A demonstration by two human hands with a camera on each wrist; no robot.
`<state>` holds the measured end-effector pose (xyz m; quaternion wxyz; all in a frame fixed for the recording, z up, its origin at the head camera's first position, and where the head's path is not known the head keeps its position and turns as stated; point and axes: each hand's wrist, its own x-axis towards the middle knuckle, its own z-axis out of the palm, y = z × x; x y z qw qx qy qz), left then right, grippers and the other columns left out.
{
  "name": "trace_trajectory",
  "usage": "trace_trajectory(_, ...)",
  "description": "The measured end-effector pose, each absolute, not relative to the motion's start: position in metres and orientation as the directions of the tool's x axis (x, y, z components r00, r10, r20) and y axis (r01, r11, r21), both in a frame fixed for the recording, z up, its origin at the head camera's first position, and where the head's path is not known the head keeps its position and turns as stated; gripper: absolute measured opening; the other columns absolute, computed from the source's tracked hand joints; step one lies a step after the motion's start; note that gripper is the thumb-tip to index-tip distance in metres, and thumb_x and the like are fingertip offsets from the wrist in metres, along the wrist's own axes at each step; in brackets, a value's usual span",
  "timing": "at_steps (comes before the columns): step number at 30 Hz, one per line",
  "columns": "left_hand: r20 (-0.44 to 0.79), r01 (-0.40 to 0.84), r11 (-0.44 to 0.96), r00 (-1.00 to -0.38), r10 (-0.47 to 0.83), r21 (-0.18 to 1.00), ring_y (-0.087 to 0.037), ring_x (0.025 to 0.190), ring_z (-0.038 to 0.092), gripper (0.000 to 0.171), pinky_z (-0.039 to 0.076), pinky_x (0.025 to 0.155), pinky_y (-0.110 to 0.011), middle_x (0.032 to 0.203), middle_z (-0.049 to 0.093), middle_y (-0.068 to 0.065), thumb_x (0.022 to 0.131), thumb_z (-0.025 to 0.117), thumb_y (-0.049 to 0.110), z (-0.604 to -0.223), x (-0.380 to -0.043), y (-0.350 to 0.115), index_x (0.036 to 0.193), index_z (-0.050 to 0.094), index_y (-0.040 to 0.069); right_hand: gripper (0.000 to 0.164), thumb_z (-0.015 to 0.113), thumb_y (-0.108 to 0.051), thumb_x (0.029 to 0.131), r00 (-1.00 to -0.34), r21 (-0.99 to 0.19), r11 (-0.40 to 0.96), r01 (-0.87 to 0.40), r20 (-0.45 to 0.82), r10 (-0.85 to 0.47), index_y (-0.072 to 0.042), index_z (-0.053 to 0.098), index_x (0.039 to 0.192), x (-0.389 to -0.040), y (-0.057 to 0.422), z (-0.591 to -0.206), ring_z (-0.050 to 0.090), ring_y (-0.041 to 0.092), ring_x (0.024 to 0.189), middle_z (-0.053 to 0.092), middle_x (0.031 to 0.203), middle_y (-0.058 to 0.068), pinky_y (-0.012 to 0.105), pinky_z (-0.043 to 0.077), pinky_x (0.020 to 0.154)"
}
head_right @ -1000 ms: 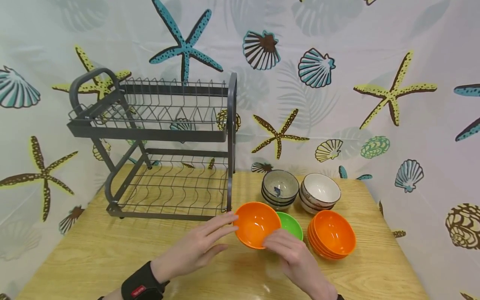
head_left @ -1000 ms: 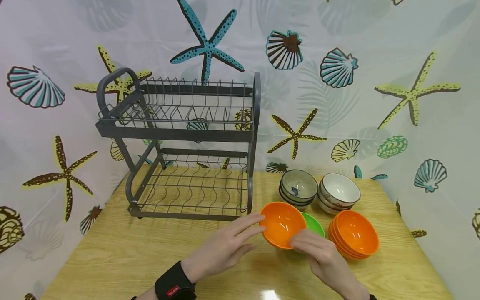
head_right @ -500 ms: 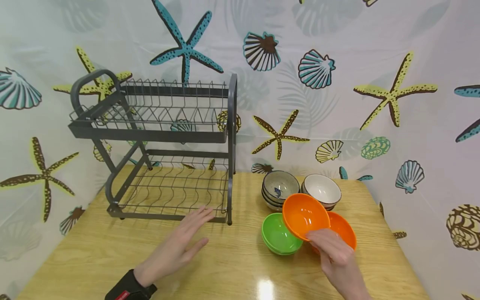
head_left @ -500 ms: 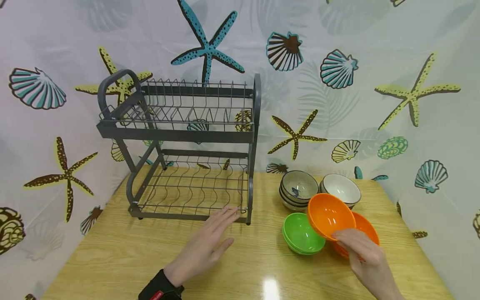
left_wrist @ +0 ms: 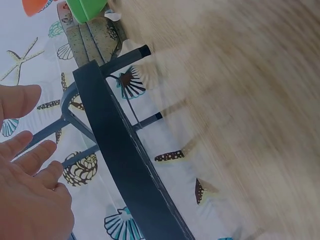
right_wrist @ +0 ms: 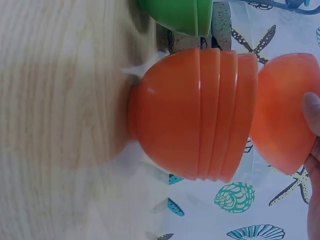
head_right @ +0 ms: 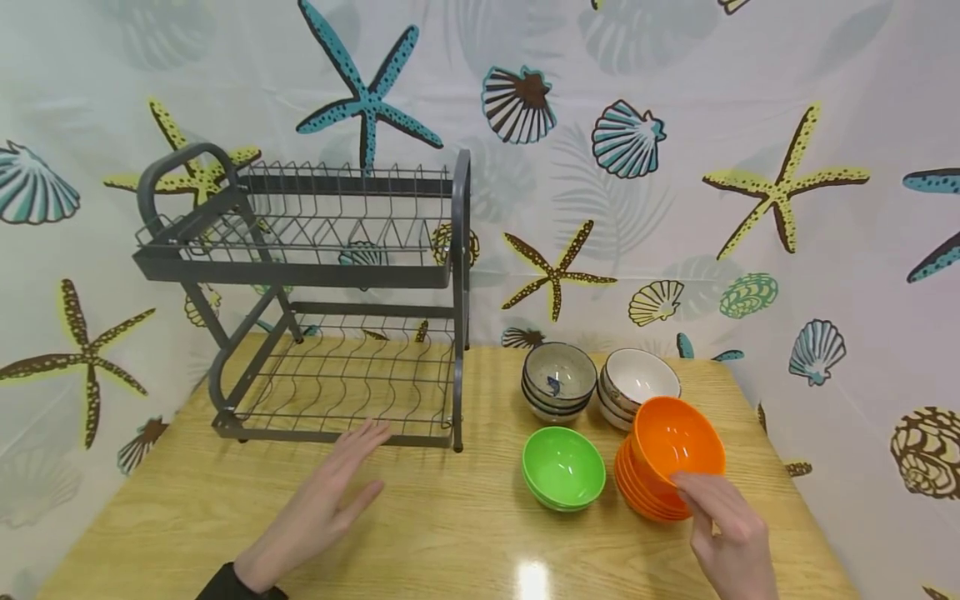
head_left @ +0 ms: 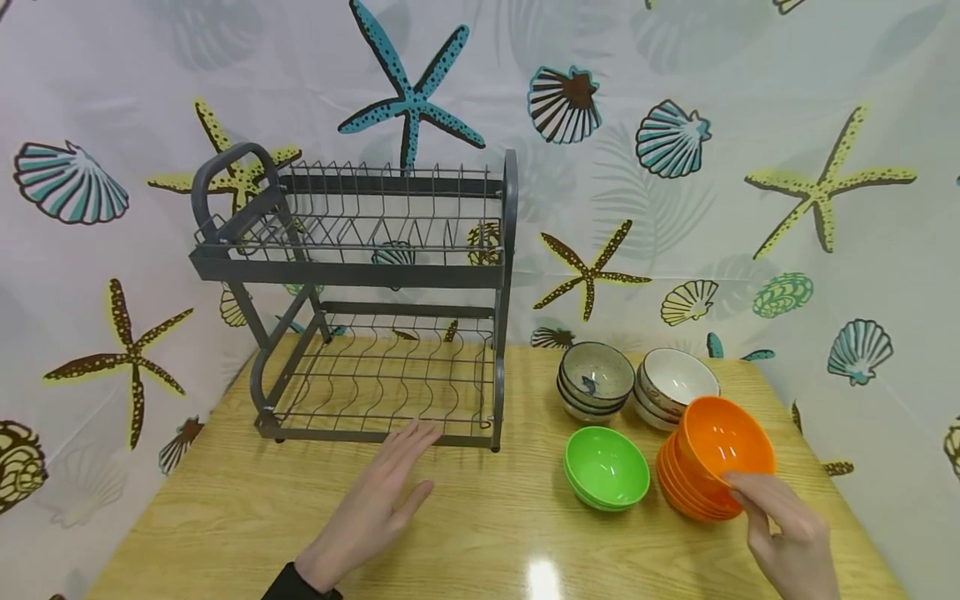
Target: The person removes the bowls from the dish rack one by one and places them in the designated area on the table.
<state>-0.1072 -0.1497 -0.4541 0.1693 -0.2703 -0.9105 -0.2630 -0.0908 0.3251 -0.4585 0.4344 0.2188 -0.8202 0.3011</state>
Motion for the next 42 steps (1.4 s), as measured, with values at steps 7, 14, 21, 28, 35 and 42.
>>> trace_trajectory(7, 0.477, 0.561, 0.731, -0.801, 0.362, 0.388, -0.033, 0.147, 0.040, 0.064, 0.010, 0.129, -0.022, 0.158, 0.045, -0.009, 0.091, 0.074, 0.011, -0.461, -0.102, -0.160, 0.149, 0.046, 0.008, 0.060, 0.049, -0.044, 0.104, -0.555, -0.320, 0.750, -0.579, 0.828, -0.075, 0.008, 0.075, 0.089, -0.086, 0.329, -0.467, 0.052, -0.025, 0.105, 0.073, 0.092, -0.009, -0.004, 0.041, 0.093)
trace_trajectory(14, 0.484, 0.546, 0.729, -0.810, 0.332, 0.413, -0.037, 0.144, 0.042, 0.065, 0.003, 0.126, -0.013, 0.158, 0.045, -0.009, 0.090, 0.074, 0.008, -0.464, -0.098, -0.166, 0.149, 0.046, 0.007, 0.060, 0.048, -0.044, 0.104, -0.570, -0.312, 0.760, -0.571, 0.817, -0.093, 0.007, 0.074, 0.087, -0.085, 0.332, -0.474, 0.050, -0.027, 0.104, 0.072, 0.080, 0.011, -0.004, 0.042, 0.092)
trace_trajectory(21, 0.509, 0.557, 0.730, -0.795, 0.331, 0.395, -0.037, 0.143, 0.043, 0.067, 0.005, 0.127, -0.015, 0.156, 0.047, -0.011, 0.090, 0.074, 0.008, -0.466, -0.097, -0.167, 0.150, 0.045, 0.009, 0.058, 0.048, -0.043, 0.104, -0.579, -0.306, 0.763, -0.570, 0.808, -0.108, 0.006, 0.074, 0.085, -0.086, 0.336, -0.480, 0.049, -0.028, 0.105, 0.071, 0.078, 0.011, -0.005, 0.042, 0.090)
trace_trajectory(28, 0.514, 0.562, 0.720, -0.792, 0.328, 0.407, -0.039, 0.142, 0.044, 0.066, 0.001, 0.125, -0.010, 0.154, 0.049, -0.014, 0.089, 0.074, 0.006, -0.470, -0.097, -0.168, 0.149, 0.046, 0.006, 0.058, 0.047, -0.042, 0.104, -0.574, -0.288, 0.757, -0.587, 0.808, -0.137, 0.005, 0.074, 0.086, -0.088, 0.336, -0.484, 0.048, -0.028, 0.107, 0.071, 0.078, 0.013, -0.004, 0.042, 0.090)
trace_trajectory(35, 0.511, 0.561, 0.718, -0.795, 0.327, 0.412, -0.039, 0.142, 0.043, 0.065, 0.000, 0.124, -0.009, 0.152, 0.050, -0.018, 0.090, 0.073, 0.006, -0.472, -0.096, -0.169, 0.148, 0.046, 0.005, 0.057, 0.045, -0.040, 0.104, -0.579, -0.269, 0.766, -0.584, 0.800, -0.160, 0.005, 0.075, 0.089, -0.088, 0.336, -0.487, 0.046, -0.029, 0.112, 0.071, 0.080, 0.017, -0.004, 0.041, 0.093)
trace_trajectory(42, 0.511, 0.551, 0.728, -0.798, 0.318, 0.408, -0.039, 0.142, 0.044, 0.064, 0.001, 0.125, -0.011, 0.153, 0.049, -0.016, 0.089, 0.073, 0.005, -0.475, -0.097, -0.170, 0.147, 0.047, 0.004, 0.055, 0.046, -0.041, 0.104, -0.580, -0.280, 0.746, -0.605, 0.796, -0.172, 0.004, 0.075, 0.093, -0.087, 0.337, -0.488, 0.049, -0.024, 0.116, 0.075, 0.094, -0.002, -0.004, 0.039, 0.098)
